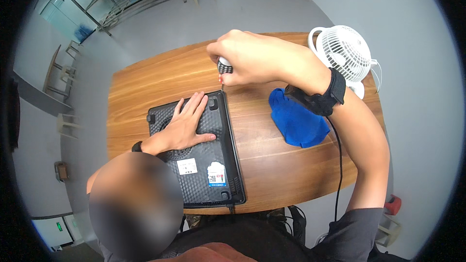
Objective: The person assembles a portable electric heater by inserting a heating element into the base, securing it with screws, and attaching the top cover. They use a screwdriver to fasten multiple screws on the bottom panel and finish by wiping the surface with a blue cloth.
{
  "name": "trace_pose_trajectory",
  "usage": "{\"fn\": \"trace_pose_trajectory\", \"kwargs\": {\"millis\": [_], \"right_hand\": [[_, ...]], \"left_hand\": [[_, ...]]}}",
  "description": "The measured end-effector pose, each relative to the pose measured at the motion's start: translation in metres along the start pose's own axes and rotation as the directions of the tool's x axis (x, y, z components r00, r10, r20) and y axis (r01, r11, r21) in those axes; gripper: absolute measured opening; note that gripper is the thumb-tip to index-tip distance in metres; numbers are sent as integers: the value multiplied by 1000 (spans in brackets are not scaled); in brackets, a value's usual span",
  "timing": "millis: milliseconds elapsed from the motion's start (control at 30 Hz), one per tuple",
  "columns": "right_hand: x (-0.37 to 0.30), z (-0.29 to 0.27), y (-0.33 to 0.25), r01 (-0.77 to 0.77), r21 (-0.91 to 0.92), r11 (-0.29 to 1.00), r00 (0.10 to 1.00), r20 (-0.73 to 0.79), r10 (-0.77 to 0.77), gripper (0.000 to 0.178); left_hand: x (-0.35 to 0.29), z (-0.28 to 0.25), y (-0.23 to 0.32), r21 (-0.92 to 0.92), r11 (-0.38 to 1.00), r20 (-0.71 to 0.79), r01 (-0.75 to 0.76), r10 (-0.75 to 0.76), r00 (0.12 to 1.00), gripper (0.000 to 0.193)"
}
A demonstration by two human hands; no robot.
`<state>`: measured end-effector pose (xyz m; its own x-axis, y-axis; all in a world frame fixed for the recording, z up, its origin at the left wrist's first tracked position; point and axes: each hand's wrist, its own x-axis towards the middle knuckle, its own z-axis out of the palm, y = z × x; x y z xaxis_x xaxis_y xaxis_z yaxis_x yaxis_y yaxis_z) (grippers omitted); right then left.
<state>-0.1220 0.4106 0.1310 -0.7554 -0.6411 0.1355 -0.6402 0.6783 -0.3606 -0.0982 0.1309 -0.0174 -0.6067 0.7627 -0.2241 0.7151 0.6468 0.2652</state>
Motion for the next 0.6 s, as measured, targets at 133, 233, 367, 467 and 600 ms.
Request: {"fn": "trace_pose_trajectory", "kwargs": {"millis": [133,233,367,467,600], "right_hand": [[14,9,2,-48,55,997,994,100,42,26],[19,14,10,-23,52,998,995,95,18,26],[25,11,8,-41,24,999,994,103,39,27],[27,13,11,-21,8,1000,994,103,20,29],[31,15,10,-22,11,1000,991,133,20,28]], "left_hand": [[2,0,-1,3,1000,32,18,-18,999,116],[2,-1,-1,-3,1000,47,18,-18,999,116],[5,-1,-4,-3,1000,60,6,-5,998,117],[6,-2,-4,3,1000,69,2,-2,998,118],[6,1,-6,12,1000,78,2,-3,997,118]]}}
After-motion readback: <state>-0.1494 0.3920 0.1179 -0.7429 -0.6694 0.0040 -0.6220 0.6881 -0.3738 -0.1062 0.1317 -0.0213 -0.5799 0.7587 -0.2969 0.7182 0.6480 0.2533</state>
